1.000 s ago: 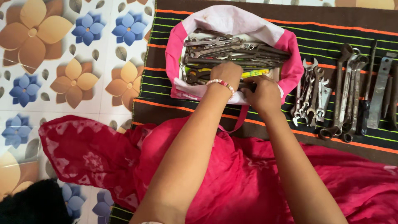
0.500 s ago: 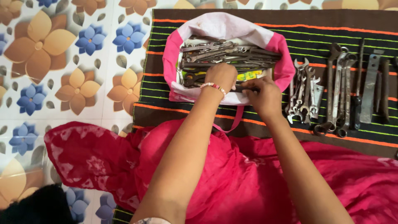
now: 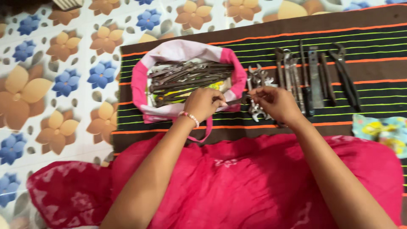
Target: The person sits on the floor and repeatedly takes metal tools from a pink and white bag, then places them in a row on a striped mat. The tools include wrenches, pliers, and other metal implements. The person continues this process throughout the clip.
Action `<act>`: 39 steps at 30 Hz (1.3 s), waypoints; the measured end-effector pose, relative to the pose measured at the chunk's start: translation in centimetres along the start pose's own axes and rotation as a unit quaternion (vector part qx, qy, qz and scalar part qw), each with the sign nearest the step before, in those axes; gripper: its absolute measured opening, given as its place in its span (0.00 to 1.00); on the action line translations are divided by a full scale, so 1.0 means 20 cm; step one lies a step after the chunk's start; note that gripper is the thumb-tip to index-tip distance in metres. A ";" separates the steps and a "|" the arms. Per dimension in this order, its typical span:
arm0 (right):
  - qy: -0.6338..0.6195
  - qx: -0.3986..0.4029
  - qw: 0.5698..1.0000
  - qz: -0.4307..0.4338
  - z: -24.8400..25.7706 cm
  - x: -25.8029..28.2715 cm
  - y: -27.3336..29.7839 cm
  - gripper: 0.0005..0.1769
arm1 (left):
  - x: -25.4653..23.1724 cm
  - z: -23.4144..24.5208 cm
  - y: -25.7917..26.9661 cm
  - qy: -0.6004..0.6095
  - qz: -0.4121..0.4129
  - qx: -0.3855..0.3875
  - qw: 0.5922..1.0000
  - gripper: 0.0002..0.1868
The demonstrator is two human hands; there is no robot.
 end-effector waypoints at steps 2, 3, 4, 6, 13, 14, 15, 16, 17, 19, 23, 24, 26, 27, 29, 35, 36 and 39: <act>-0.027 0.032 0.998 0.049 0.03 -0.06 0.01 0.15 | -0.05 -0.08 -0.05 0.021 0.026 0.005 0.999 0.09; -0.039 0.050 0.995 0.071 0.05 -0.10 0.03 0.16 | -0.07 -0.13 -0.10 0.034 0.036 0.006 0.999 0.11; -0.057 0.071 0.993 0.081 0.06 -0.15 0.05 0.17 | -0.04 -0.17 -0.10 0.046 0.063 0.000 0.997 0.12; -0.097 0.111 0.984 0.103 0.05 -0.20 0.09 0.19 | -0.12 -0.32 -0.17 0.118 0.020 -0.028 0.992 0.09; -0.211 0.092 0.967 -0.108 0.00 -0.50 0.06 0.24 | -0.01 -0.89 -0.36 0.354 0.102 -0.003 0.930 0.13; -0.216 0.083 0.968 -0.094 -0.02 -0.51 0.03 0.24 | 0.03 -0.95 -0.37 0.373 0.121 0.018 0.920 0.13; -0.222 0.074 0.969 -0.079 -0.02 -0.53 0.00 0.25 | 0.04 -1.00 -0.40 0.414 0.114 0.024 0.903 0.13; -0.217 0.066 0.971 -0.082 -0.02 -0.55 -0.03 0.24 | 0.07 -1.02 -0.43 0.449 0.108 0.028 0.886 0.13; -0.211 0.058 0.972 -0.085 -0.02 -0.56 -0.06 0.24 | 0.09 -1.03 -0.44 0.483 0.102 0.033 0.869 0.13; -0.171 0.036 0.980 -0.090 -0.02 -0.56 -0.13 0.23 | 0.12 -0.99 -0.45 0.496 0.098 0.000 0.863 0.11; 0.035 -0.066 0.997 -0.028 0.02 -0.50 -0.20 0.21 | 0.13 -0.94 -0.48 0.499 0.105 -0.022 0.860 0.06; 0.103 -0.102 0.989 0.013 0.03 -0.45 -0.20 0.19 | 0.12 -0.92 -0.47 0.481 0.104 -0.026 0.870 0.05; 0.094 -0.119 0.988 -0.022 0.02 -0.45 -0.18 0.19 | 0.08 -0.87 -0.46 0.443 0.102 -0.037 0.890 0.03; 0.089 -0.127 0.987 -0.037 0.02 -0.43 -0.16 0.18 | 0.06 -0.86 -0.45 0.442 0.108 -0.033 0.890 0.03; 0.105 -0.140 0.984 -0.030 0.03 -0.37 -0.14 0.19 | 0.02 -0.85 -0.45 0.442 0.122 -0.030 0.888 0.03; 0.064 -0.179 0.981 -0.026 0.04 -0.38 -0.09 0.20 | -0.03 -0.83 -0.43 0.378 0.061 -0.038 0.923 0.03; 0.045 -0.187 0.981 -0.021 0.03 -0.39 -0.08 0.20 | -0.03 -0.82 -0.43 0.379 0.057 -0.040 0.923 0.03; 0.092 -0.199 0.976 -0.010 0.01 -0.38 -0.07 0.21 | -0.04 -0.81 -0.41 0.381 0.048 -0.049 0.922 0.04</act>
Point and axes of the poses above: each hand's wrist, its own y-axis away from the middle knuckle, its own z-axis out of the back of the hand, x = y × z, the point moved 8 cm from there along -y, towards the middle knuckle, and after that the axes turned 12 degrees about x, right-handed, at the moved point
